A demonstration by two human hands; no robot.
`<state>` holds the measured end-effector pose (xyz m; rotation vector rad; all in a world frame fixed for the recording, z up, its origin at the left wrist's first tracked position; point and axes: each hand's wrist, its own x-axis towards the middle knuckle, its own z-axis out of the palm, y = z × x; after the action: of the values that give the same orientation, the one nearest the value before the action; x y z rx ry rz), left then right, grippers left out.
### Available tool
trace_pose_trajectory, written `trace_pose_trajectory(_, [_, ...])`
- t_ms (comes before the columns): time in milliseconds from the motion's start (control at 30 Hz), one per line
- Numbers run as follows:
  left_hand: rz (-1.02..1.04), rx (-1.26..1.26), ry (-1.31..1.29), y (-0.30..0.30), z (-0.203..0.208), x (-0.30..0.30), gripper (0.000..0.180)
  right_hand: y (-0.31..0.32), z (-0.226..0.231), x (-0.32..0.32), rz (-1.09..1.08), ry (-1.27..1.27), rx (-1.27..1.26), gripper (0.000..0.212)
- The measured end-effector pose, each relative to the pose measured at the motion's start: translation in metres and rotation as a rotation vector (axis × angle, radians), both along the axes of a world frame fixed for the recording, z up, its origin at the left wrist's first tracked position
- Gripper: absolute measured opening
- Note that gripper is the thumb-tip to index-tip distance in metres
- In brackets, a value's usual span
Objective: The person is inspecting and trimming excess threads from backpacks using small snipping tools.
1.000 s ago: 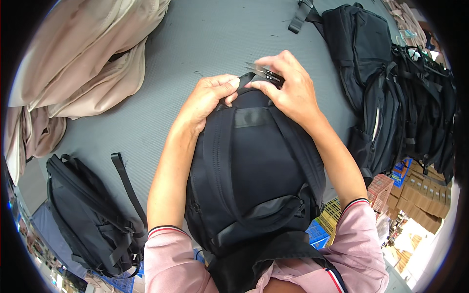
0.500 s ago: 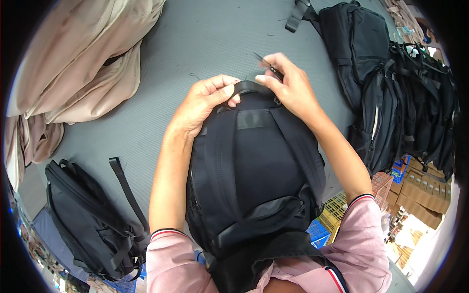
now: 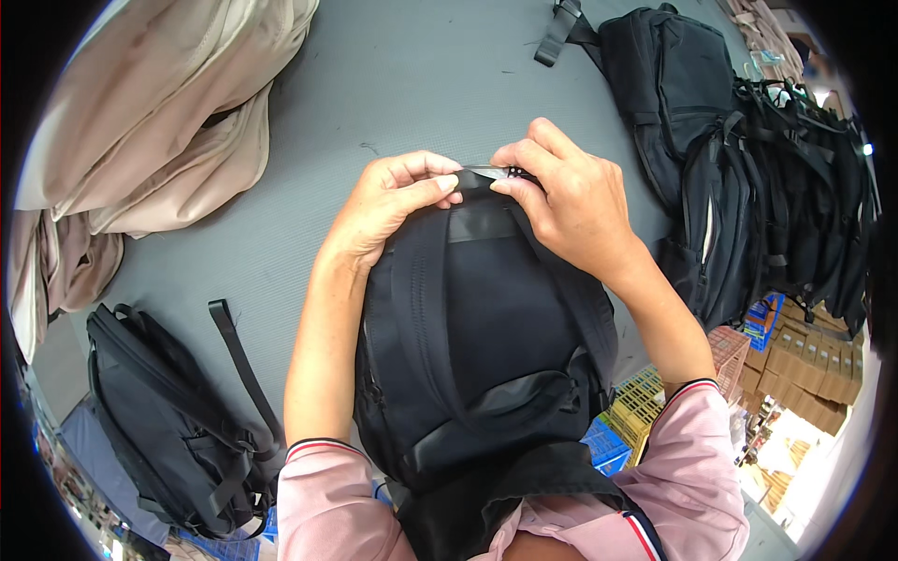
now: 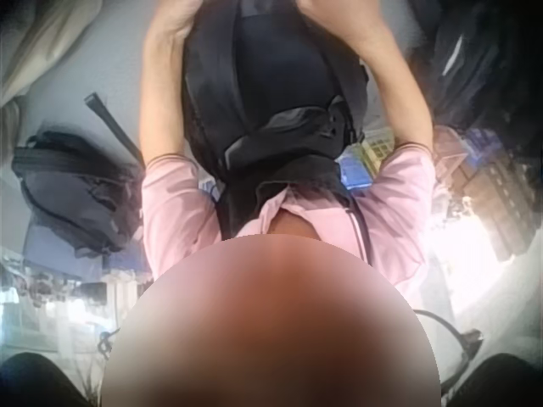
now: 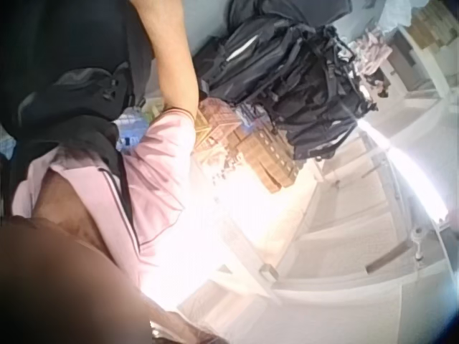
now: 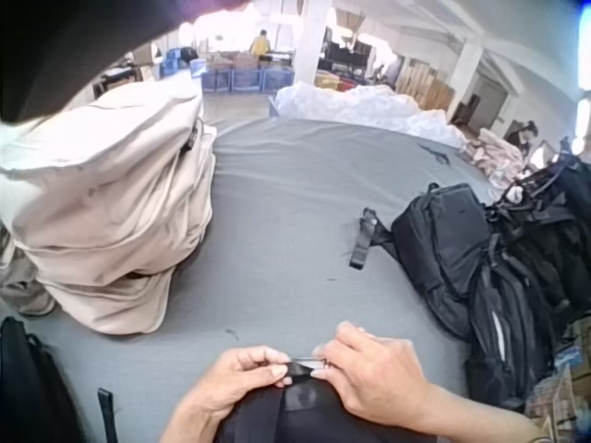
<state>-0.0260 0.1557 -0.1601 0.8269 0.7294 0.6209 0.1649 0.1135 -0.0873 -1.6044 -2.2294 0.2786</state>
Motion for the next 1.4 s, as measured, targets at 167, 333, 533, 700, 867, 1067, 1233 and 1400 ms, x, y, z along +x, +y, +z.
trace_pose_trajectory(167, [0.002,0.005,0.01,0.0,0.004,-0.002,0.016,-0.007,0.007,0.004,-0.069,0.053,-0.021,0.013])
trace_pose_trajectory(333, [-0.012,-0.01,-0.006,-0.001,0.0,-0.002,0.016,-0.004,0.009,0.0,-0.023,0.05,-0.03,0.014])
trace_pose_trajectory(533, [-0.028,-0.016,0.013,-0.002,0.001,-0.004,0.018,-0.005,0.01,0.0,-0.023,-0.027,-0.056,0.014])
trace_pose_trajectory(700, [-0.036,-0.009,-0.004,-0.001,-0.002,-0.004,0.02,-0.005,0.01,-0.004,-0.016,-0.005,-0.026,0.012])
trace_pose_trajectory(867, [-0.043,-0.002,-0.027,0.0,-0.001,-0.006,0.022,-0.006,0.013,-0.004,-0.061,0.012,-0.066,0.014])
trace_pose_trajectory(1067, [-0.037,-0.001,-0.011,-0.002,-0.005,-0.004,0.023,-0.002,0.013,-0.013,0.044,-0.096,-0.006,0.012])
trace_pose_trajectory(1233, [-0.035,-0.014,-0.011,-0.004,-0.008,-0.006,0.024,-0.002,0.012,-0.019,0.145,-0.269,0.114,0.012])
trace_pose_trajectory(1400, [-0.038,-0.03,-0.015,-0.003,-0.01,-0.006,0.024,-0.007,0.012,-0.019,0.095,-0.198,0.114,0.012])
